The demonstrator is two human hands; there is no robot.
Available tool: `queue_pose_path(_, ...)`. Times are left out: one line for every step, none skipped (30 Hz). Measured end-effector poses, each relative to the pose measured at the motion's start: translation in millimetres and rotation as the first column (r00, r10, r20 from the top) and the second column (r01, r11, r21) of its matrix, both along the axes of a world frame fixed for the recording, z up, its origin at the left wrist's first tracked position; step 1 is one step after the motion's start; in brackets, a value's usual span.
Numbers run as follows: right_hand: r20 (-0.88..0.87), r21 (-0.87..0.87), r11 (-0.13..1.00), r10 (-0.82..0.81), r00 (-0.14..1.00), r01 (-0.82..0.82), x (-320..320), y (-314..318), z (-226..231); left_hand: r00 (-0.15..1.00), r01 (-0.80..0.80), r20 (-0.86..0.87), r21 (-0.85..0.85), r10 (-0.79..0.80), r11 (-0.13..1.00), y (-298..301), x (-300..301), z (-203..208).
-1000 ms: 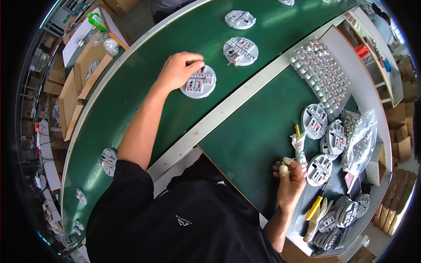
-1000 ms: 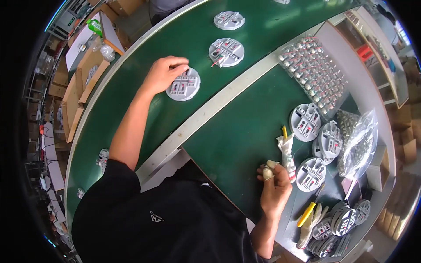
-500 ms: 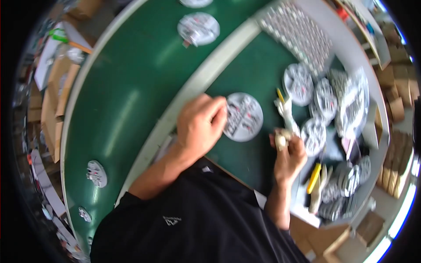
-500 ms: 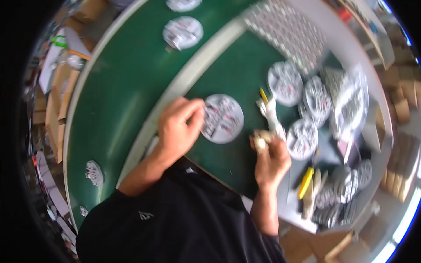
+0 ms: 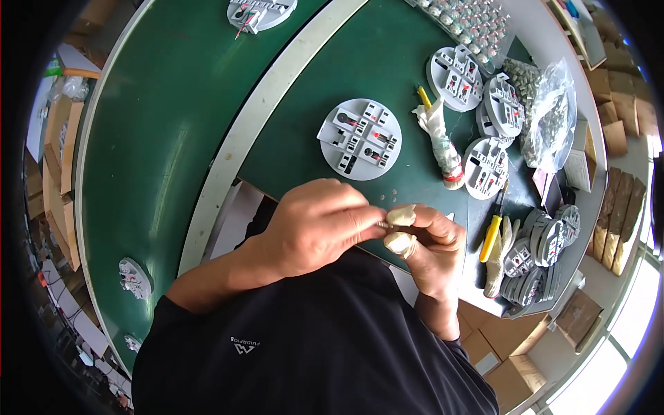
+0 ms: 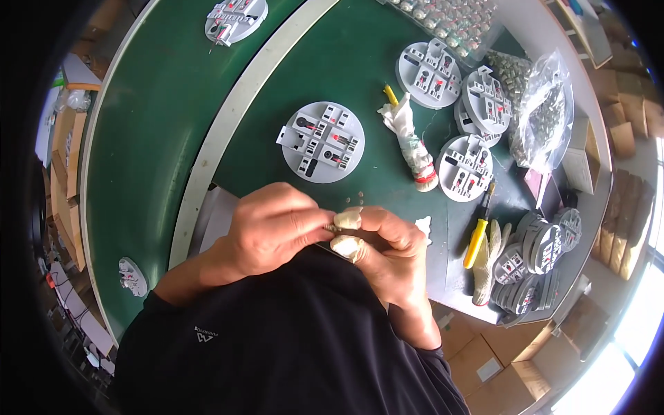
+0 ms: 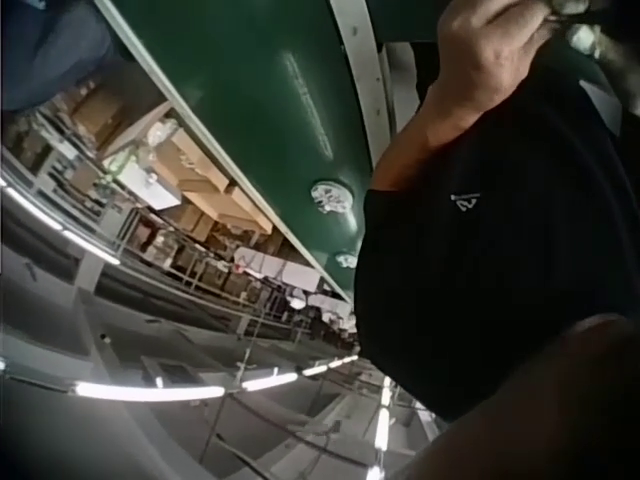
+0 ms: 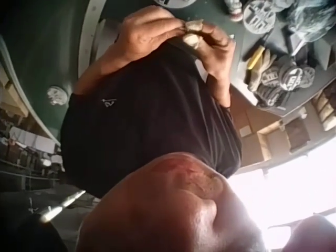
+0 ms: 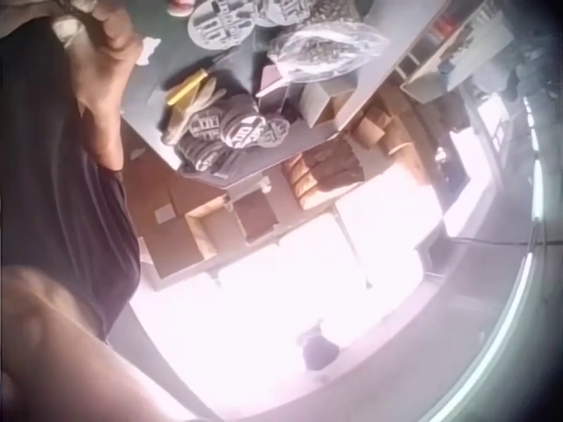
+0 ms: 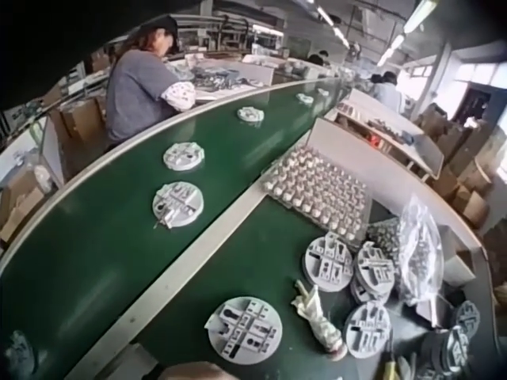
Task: Assembling small electronic components by applying adhesive and fitting plastic parts together on a factory assembly line.
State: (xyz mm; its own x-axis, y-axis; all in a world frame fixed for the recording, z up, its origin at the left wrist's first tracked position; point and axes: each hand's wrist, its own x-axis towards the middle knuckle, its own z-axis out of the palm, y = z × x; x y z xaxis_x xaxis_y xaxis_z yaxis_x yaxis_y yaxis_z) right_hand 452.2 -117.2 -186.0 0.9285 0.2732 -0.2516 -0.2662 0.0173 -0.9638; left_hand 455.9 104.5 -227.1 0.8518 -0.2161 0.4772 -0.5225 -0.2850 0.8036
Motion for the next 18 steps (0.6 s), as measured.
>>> queue_pose_path(0.050, 0.024, 0.999, -0.023, 0.999, 0.021, 2.7, 4.5, -0.9, 1.000, -0.003, 0.002, -0.004, 0.003, 1.000, 1.0, 1.7, 0.5)
queue_pose_path(0.097, 0.049, 0.998, -0.045, 0.994, 0.041, 5.4, 6.5, -1.7, 0.997, -0.026, -0.069, -0.038, 0.023, 0.999, 0.7, 2.1, 1.4)
queue_pose_path(0.097, 0.044, 0.998, -0.042, 0.994, 0.037, 10.3, 7.1, -3.7, 0.989, -0.051, -0.140, -0.070, 0.041, 0.996, 0.7, 2.8, 2.4)
queue_pose_path(0.177, -0.059, 0.998, -0.026, 0.984, 0.037, 17.5, 7.6, -7.5, 0.976, -0.078, -0.211, -0.101, 0.055, 0.992, 1.1, 3.9, 3.3)
queue_pose_path(0.255, -0.162, 0.986, -0.007, 0.967, 0.050, 25.7, 8.0, -11.7, 0.976, -0.076, -0.212, -0.107, 0.052, 0.991, 2.9, 7.4, 3.6)
queue_pose_path(0.329, -0.262, 0.963, 0.021, 0.944, 0.069, 33.2, 9.0, -14.8, 0.980, -0.149, -0.138, -0.035, 0.143, 0.988, 6.5, 12.1, 3.5)
queue_pose_path(0.328, -0.263, 0.962, 0.024, 0.944, 0.067, 43.3, 13.9, -16.0, 0.971, -0.230, -0.056, 0.034, 0.232, 0.973, 11.8, 17.2, 0.0)
queue_pose_path(0.364, -0.402, 0.915, 0.140, 0.921, 0.019, 54.2, 21.9, -9.2, 0.951, -0.309, 0.028, 0.096, 0.308, 0.946, 16.9, 21.3, -2.4)
queue_pose_path(0.380, -0.534, 0.845, 0.259, 0.888, -0.018, 63.0, 29.6, -2.1, 0.952, -0.305, 0.023, 0.095, 0.304, 0.948, 20.7, 24.6, -9.2)
queue_pose_path(0.378, -0.657, 0.752, 0.383, 0.843, -0.047, 68.9, 33.6, 3.4, 0.960, -0.280, 0.051, 0.140, 0.276, 0.950, 22.6, 28.9, -18.0)
queue_pose_path(0.376, -0.660, 0.749, 0.388, 0.842, -0.050, 69.8, 34.7, 3.5, 0.966, -0.256, 0.077, 0.185, 0.245, 0.949, 23.7, 33.1, -24.3)
queue_pose_path(0.405, -0.659, 0.752, 0.370, 0.836, -0.013, 69.8, 35.1, 1.5, 0.972, -0.231, 0.100, 0.231, 0.213, 0.945, 24.4, 34.5, -28.7)
queue_pose_path(0.433, -0.657, 0.754, 0.351, 0.830, 0.024, 69.4, 35.2, -1.6, 0.972, -0.233, 0.096, 0.229, 0.217, 0.945, 24.6, 32.1, -32.0)
queue_pose_path(0.460, -0.653, 0.755, 0.333, 0.823, 0.059, 68.9, 35.4, -4.6, 0.970, -0.243, 0.027, 0.141, 0.242, 0.960, 23.9, 29.0, -31.8)
queue_pose_path(0.455, -0.652, 0.757, 0.337, 0.824, 0.050, 67.8, 33.3, -9.1, 0.964, -0.260, -0.043, 0.057, 0.263, 0.964, 22.9, 23.6, -32.5)
queue_pose_path(0.478, -0.643, 0.761, 0.310, 0.822, 0.087, 67.1, 28.5, -13.2, 0.954, -0.282, -0.116, -0.024, 0.278, 0.959, 22.4, 18.6, -33.8)
queue_pose_path(0.500, -0.634, 0.763, 0.276, 0.821, 0.129, 64.8, 23.6, -15.6, 0.953, -0.281, -0.124, -0.020, 0.276, 0.960, 25.1, 14.0, -35.2)
queue_pose_path(0.521, -0.623, 0.764, 0.242, 0.819, 0.170, 61.6, 19.9, -18.9, 0.937, -0.332, -0.098, 0.037, 0.334, 0.942, 29.7, 8.3, -37.2)
